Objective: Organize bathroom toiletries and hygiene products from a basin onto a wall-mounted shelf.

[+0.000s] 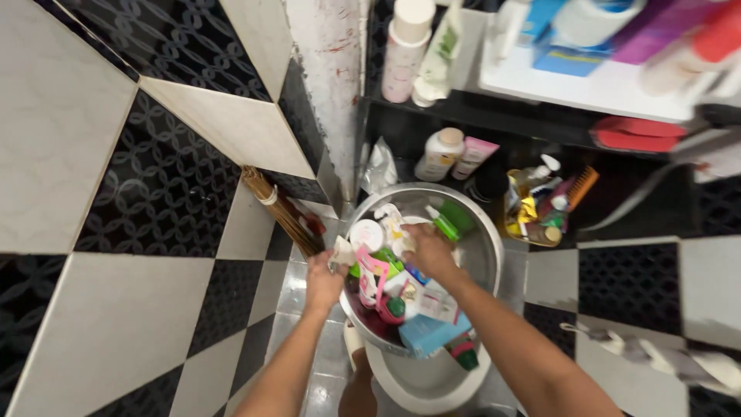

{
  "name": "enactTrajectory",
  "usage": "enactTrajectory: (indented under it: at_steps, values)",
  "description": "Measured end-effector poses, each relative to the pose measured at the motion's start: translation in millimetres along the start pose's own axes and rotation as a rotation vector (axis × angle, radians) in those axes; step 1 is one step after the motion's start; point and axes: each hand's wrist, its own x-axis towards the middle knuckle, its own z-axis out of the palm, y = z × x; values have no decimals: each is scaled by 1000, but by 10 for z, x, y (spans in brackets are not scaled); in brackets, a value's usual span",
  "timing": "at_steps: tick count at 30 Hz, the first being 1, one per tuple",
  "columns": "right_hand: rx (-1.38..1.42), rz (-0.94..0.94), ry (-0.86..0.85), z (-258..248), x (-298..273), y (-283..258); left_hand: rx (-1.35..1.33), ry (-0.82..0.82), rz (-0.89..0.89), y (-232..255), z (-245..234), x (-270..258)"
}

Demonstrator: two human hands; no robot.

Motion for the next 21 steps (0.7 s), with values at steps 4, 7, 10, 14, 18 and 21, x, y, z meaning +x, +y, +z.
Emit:
enactTrajectory:
  at_steps: [4,7,10,14,18,21]
  values:
    - [67,-19,-118,452,388,-128,-4,-28,-15,-85,17,33]
    - [-120,-245,-68,766,647,-72,6,-127,-75,-233,74,76]
    - [-84,-279,-133,754,727,-214,-59,-184,-51,-393,175,100]
    - [-130,-327,-83,940,759,-192,-130,-218,-59,-339,172,79]
    - [36,-347,108,877,698,-155,-95,-260,-75,-144,113,73]
    - [227,-79,160,561,553,-129,-89,-258,-49,-17,82,51]
